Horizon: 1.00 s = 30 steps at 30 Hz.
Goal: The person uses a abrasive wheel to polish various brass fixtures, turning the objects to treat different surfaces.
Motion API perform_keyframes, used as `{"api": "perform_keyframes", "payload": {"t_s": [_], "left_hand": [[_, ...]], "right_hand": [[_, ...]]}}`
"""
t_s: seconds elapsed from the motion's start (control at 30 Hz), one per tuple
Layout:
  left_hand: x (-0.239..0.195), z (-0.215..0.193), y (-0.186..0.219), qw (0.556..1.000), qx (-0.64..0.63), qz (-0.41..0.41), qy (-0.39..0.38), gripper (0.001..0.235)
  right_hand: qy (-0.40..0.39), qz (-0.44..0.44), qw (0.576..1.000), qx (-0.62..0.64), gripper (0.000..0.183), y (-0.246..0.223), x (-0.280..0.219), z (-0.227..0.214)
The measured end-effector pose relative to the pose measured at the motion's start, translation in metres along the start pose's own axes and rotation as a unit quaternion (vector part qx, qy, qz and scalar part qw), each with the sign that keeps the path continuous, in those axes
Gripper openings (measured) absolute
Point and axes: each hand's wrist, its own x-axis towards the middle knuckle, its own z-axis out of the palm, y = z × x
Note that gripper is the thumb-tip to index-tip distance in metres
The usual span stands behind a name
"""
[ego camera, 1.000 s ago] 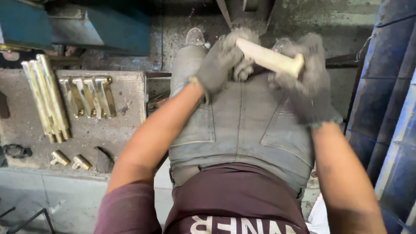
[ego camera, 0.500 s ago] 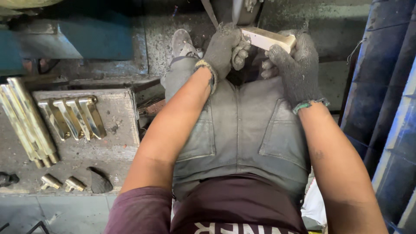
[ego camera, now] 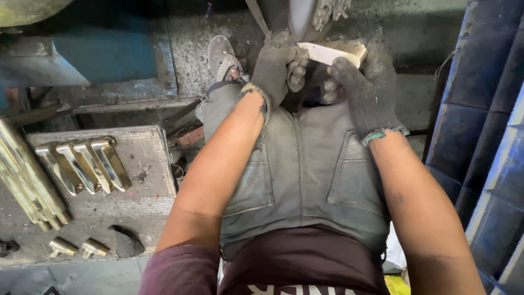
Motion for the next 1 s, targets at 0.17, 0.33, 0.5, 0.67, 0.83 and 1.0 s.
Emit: {"api": "perform_keyframes", "payload": {"t_s": [0.17, 0.33, 0.5, 0.67, 0.83, 1.0], "left_hand": [[-0.012, 0.007, 0.014, 1.000, -0.002, 0.007, 0.006, 0.014], [-0.015, 0.001, 0.021, 0.998, -0.025, -0.035, 0.036, 0.012], [-0.011, -0.008, 0.019, 0.997, -0.025, -0.023, 0.073, 0.012], [-0.010, -0.024, 0.014, 0.995, -0.038, -0.010, 0.093, 0.014], [-0.011, -0.031, 0.016, 0.992, -0.028, -0.023, 0.123, 0.020], [-0.014, -0.031, 0.025, 0.991, -0.048, -0.044, 0.119, 0.020]], "right_hand": [[0.004, 0.071, 0.997, 0.039, 0.026, -0.010, 0.005, 0.012], [0.021, 0.130, 0.989, 0.064, 0.020, -0.014, 0.012, 0.024], [0.020, 0.122, 0.992, 0.025, 0.014, -0.017, 0.017, 0.033], [0.029, 0.141, 0.990, 0.008, 0.013, -0.018, 0.019, 0.042], [0.033, 0.165, 0.984, 0.060, 0.018, -0.009, 0.025, 0.050], [0.041, 0.166, 0.985, 0.012, 0.022, -0.007, 0.027, 0.054]]}}
